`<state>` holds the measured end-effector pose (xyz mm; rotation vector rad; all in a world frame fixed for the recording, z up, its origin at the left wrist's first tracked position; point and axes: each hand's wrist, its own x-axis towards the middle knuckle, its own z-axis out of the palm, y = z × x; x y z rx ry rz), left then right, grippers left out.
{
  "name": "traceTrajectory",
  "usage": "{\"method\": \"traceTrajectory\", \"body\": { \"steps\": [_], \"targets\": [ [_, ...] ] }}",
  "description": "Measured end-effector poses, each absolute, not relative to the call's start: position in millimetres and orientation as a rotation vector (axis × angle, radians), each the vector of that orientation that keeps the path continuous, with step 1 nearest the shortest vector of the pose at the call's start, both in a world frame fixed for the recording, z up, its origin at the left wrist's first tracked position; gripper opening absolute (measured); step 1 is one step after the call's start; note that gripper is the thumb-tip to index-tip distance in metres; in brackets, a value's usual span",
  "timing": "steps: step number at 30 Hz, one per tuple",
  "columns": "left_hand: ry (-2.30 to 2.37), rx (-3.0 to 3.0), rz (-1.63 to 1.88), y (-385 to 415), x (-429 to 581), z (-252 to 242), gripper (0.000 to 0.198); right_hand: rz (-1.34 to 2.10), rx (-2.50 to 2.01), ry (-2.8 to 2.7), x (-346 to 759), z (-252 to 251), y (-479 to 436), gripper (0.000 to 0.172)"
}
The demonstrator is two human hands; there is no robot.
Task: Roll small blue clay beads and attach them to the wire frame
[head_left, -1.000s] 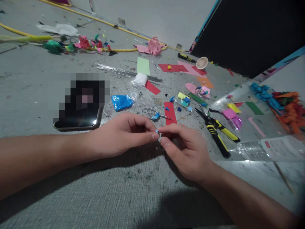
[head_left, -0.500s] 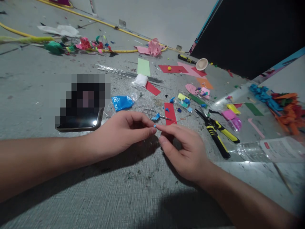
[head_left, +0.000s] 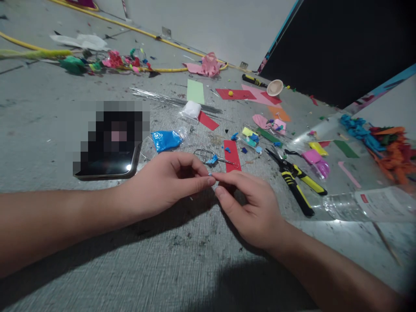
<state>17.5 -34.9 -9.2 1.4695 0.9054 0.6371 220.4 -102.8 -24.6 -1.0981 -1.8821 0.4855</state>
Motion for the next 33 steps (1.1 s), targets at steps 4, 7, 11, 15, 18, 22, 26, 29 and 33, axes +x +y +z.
{"method": "traceTrajectory", "body": {
  "steps": [4, 7, 11, 15, 18, 22, 26, 29, 33],
  "targets": [
    [0.901, 1.456, 0.648, -34.5, 18.7, -9.2, 0.013, 0.488, -1.105, -1.881, 220.6, -25.4, -103.2, 0.017],
    [0.894, 1.428, 0.670, -34.8, 18.9, -10.0, 0.009, 0.489, -1.102, -1.879, 220.2, -25.5, -103.5, 0.018],
    [0.888, 1.366, 0.658, -36.1, 18.3, -12.2, 0.006, 0.491, -1.102, -1.874, 219.7, -24.8, -103.1, 0.019],
    [0.899, 1.290, 0.606, -36.9, 17.4, -14.1, 0.002, 0.499, -1.126, -1.879, 219.3, -24.6, -102.6, 0.019],
    [0.914, 1.263, 0.593, -37.0, 17.9, -14.0, 0.002, 0.493, -1.138, -1.880, 218.8, -25.6, -102.9, 0.020],
    [0.910, 1.242, 0.601, -37.5, 19.2, -11.6, 0.007, 0.455, -1.146, -1.853, 218.6, -26.1, -103.9, 0.018],
    [0.885, 1.298, 0.555, -36.9, 18.5, -8.2, 0.012, 0.416, -1.141, -1.804, 219.8, -22.5, -105.3, 0.016],
    [0.855, 1.352, 0.517, -35.0, 17.6, -7.5, 0.014, 0.437, -1.091, -1.825, 221.2, -18.7, -106.0, 0.016],
    [0.808, 1.313, 0.525, -33.0, 17.4, -8.7, 0.013, 0.470, -1.045, -1.862, 222.4, -17.5, -105.8, 0.020]
  ]
}}
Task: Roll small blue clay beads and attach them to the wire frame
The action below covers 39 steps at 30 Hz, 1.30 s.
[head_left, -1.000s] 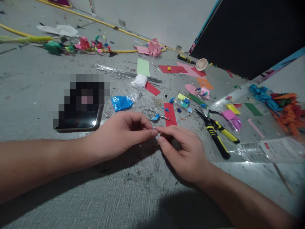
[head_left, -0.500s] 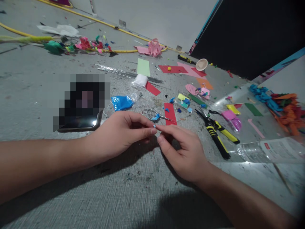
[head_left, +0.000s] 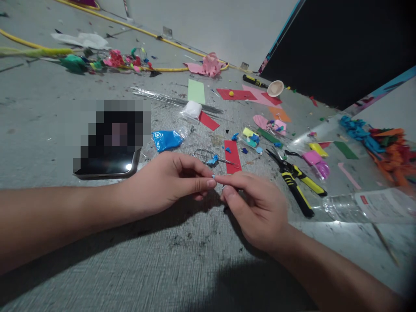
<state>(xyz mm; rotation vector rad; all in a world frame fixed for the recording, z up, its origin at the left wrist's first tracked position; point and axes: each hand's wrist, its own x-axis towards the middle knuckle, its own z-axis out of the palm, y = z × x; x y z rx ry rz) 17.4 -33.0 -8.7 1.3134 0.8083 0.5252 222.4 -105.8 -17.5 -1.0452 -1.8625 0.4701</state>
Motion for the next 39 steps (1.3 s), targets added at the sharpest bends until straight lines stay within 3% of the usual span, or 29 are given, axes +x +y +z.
{"method": "traceTrajectory", "body": {
  "steps": [32, 39],
  "targets": [
    [0.620, 1.135, 0.498, -24.8, 16.0, -12.1, 0.009, 0.488, -1.060, -1.826, 223.4, -17.6, -106.6, 0.012],
    [0.621, 1.168, 0.480, -25.9, 14.5, -9.4, 0.010, 0.604, -1.094, -1.826, 222.7, -20.0, -103.8, 0.019]
  ]
}}
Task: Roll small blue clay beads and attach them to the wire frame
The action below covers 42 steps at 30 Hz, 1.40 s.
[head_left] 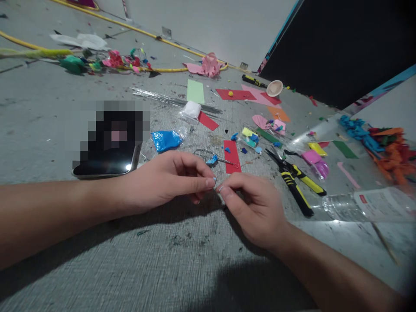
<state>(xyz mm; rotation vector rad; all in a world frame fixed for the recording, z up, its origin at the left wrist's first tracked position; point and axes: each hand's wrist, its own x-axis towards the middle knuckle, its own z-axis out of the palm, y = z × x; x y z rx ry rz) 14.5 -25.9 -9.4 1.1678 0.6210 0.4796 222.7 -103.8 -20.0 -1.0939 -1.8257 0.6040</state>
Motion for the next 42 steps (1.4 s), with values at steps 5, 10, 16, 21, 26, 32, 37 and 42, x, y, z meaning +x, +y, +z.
{"method": "traceTrajectory", "body": {
  "steps": [5, 10, 16, 21, 26, 32, 37, 42],
  "targets": [
    [0.624, 1.192, 0.440, -26.9, 13.5, -9.5, 0.008, 0.680, -1.083, -1.801, 222.1, -20.5, -102.1, 0.019],
    [0.613, 1.218, 0.424, -27.6, 13.6, -8.9, 0.009, 0.682, -1.092, -1.806, 221.7, -21.0, -102.6, 0.018],
    [0.611, 1.228, 0.434, -27.6, 13.6, -7.9, 0.009, 0.696, -1.103, -1.812, 222.3, -20.7, -103.3, 0.020],
    [0.609, 1.224, 0.424, -27.8, 13.8, -8.2, 0.010, 0.682, -1.109, -1.819, 222.5, -20.6, -103.4, 0.020],
    [0.610, 1.226, 0.430, -27.1, 14.1, -8.6, 0.010, 0.680, -1.123, -1.819, 221.2, -20.6, -104.2, 0.021],
    [0.610, 1.255, 0.424, -26.9, 13.7, -9.5, 0.008, 0.682, -1.128, -1.826, 221.7, -21.1, -104.4, 0.022],
    [0.624, 1.240, 0.420, -27.2, 13.8, -9.1, 0.007, 0.673, -1.134, -1.833, 222.6, -21.4, -104.1, 0.023],
    [0.628, 1.243, 0.412, -26.8, 14.6, -6.3, 0.010, 0.678, -1.129, -1.831, 222.2, -21.9, -104.1, 0.022]
  ]
}}
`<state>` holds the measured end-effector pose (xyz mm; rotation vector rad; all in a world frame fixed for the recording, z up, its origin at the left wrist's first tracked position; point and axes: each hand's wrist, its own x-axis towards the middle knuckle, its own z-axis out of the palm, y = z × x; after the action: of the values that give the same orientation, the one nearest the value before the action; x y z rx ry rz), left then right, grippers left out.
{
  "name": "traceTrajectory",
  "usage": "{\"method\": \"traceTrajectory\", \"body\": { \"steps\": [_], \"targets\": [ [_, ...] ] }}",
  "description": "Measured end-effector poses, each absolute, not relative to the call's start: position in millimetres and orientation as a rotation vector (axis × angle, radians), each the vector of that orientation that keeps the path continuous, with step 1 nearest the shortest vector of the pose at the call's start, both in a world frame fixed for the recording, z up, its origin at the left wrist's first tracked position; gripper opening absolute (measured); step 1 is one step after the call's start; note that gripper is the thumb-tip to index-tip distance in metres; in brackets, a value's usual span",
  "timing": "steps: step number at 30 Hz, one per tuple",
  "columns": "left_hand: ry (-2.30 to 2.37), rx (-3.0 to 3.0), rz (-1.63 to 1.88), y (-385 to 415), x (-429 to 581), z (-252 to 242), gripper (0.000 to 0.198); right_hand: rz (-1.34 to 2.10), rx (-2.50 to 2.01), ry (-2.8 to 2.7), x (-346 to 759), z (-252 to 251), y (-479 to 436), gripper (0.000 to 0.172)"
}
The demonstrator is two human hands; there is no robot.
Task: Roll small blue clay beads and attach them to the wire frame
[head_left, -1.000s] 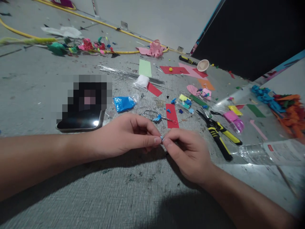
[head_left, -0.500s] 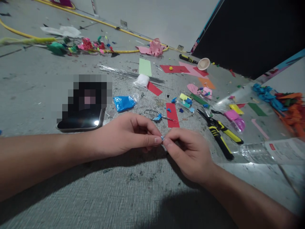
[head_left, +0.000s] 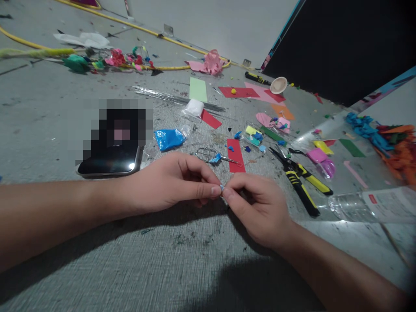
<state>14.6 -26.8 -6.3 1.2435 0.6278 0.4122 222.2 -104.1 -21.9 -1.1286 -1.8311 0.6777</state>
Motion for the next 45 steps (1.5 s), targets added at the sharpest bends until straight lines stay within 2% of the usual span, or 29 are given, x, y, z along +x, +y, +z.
{"method": "traceTrajectory", "body": {
  "steps": [19, 24, 45],
  "targets": [
    [0.623, 1.255, 0.435, -26.5, 15.4, -8.8, 0.012, 0.576, -1.172, -1.841, 222.4, -22.2, -104.8, 0.021],
    [0.610, 1.269, 0.437, -27.3, 12.0, -10.9, 0.007, 0.567, -1.174, -1.838, 221.2, -22.2, -104.8, 0.021],
    [0.594, 1.257, 0.443, -27.9, 12.9, -9.6, 0.005, 0.723, -1.055, -1.842, 223.3, -24.5, -103.8, 0.021]
  ]
}}
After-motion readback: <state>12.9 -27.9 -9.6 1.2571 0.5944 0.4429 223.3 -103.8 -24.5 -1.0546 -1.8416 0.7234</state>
